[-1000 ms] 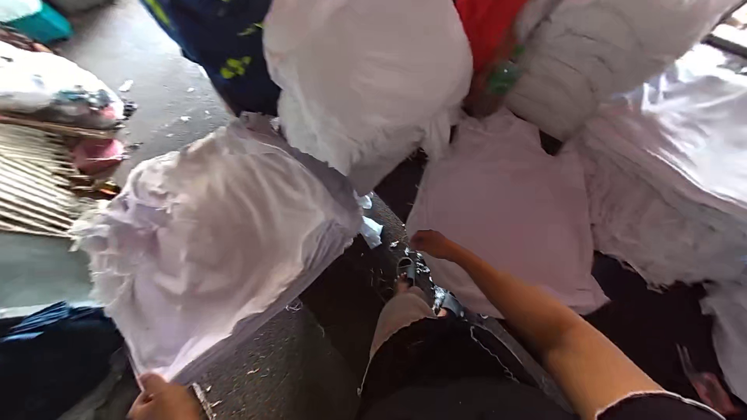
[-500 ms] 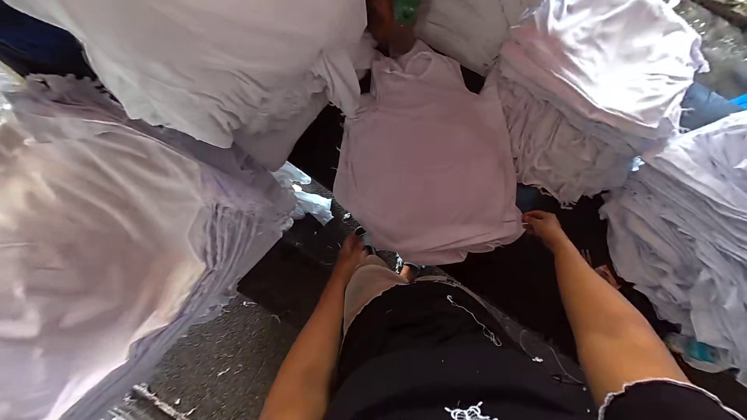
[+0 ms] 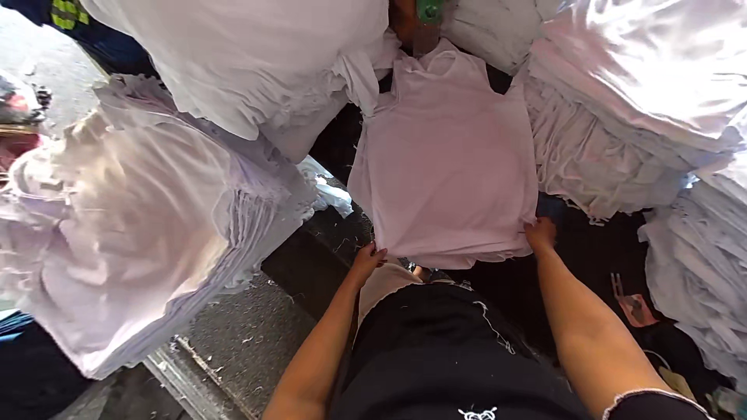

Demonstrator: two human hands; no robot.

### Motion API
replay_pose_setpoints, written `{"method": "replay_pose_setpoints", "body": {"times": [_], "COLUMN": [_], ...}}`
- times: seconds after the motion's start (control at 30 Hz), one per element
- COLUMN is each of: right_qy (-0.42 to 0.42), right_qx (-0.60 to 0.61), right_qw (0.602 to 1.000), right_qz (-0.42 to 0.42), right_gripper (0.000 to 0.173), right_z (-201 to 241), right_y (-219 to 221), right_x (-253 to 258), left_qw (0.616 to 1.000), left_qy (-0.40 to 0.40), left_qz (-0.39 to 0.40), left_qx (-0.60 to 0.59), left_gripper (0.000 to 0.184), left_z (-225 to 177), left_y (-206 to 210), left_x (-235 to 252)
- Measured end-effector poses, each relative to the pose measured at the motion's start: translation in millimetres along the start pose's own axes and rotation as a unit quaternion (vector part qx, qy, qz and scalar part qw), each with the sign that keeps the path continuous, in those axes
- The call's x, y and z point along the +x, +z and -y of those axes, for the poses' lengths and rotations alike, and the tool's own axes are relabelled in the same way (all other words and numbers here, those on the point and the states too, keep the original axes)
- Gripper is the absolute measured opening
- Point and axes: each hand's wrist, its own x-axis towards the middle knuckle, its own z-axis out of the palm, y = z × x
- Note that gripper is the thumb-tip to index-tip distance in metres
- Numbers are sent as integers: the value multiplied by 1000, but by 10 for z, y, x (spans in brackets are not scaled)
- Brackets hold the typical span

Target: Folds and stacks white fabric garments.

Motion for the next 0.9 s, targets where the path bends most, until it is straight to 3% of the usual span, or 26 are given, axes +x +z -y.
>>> {"method": "replay_pose_setpoints", "body": {"times": [0.13,0.3,0.43,0.5,0.6,0.67,0.73,0.8,0.9], "right_qy": [-20,-43,-52,-49,-41,-33,-24,-17,-34], "right_qx": [-7,34,53,60,99,126,137,136,152], "right_qw": [1000,998,997,997,994,989,983,978,977], "right_qz": [18,-8,-2,1,18,68,123,157,146], "right_gripper": [40,36,36,33,37,40,37,35,37], "right_z": [-41,-155,-254,-208,-183,-241,-306,-330,-383], "right_y": [-45,-330,-473,-543,-656,-683,-608,-473,-276], "right_x": [29,43,51,16,9,44,50,9,27], "left_qw": [998,983,983,978,981,979,993,994,992], "left_qy": [35,155,57,68,184,167,89,34,42], "left_qz": [-50,-95,-113,-87,-57,-50,-79,-91,-115], "left_qx": [19,6,135,175,-24,-107,-13,41,-27], "left_gripper": [31,24,28,29,14,19,34,38,37], "left_z": [-257,-812,-871,-1057,-1283,-1195,-878,-573,-403], "left_y": [-38,-347,-643,-647,-590,-551,-471,-321,-182], "left_x": [-170,-270,-153,-208,-275,-66,325,622,783]}}
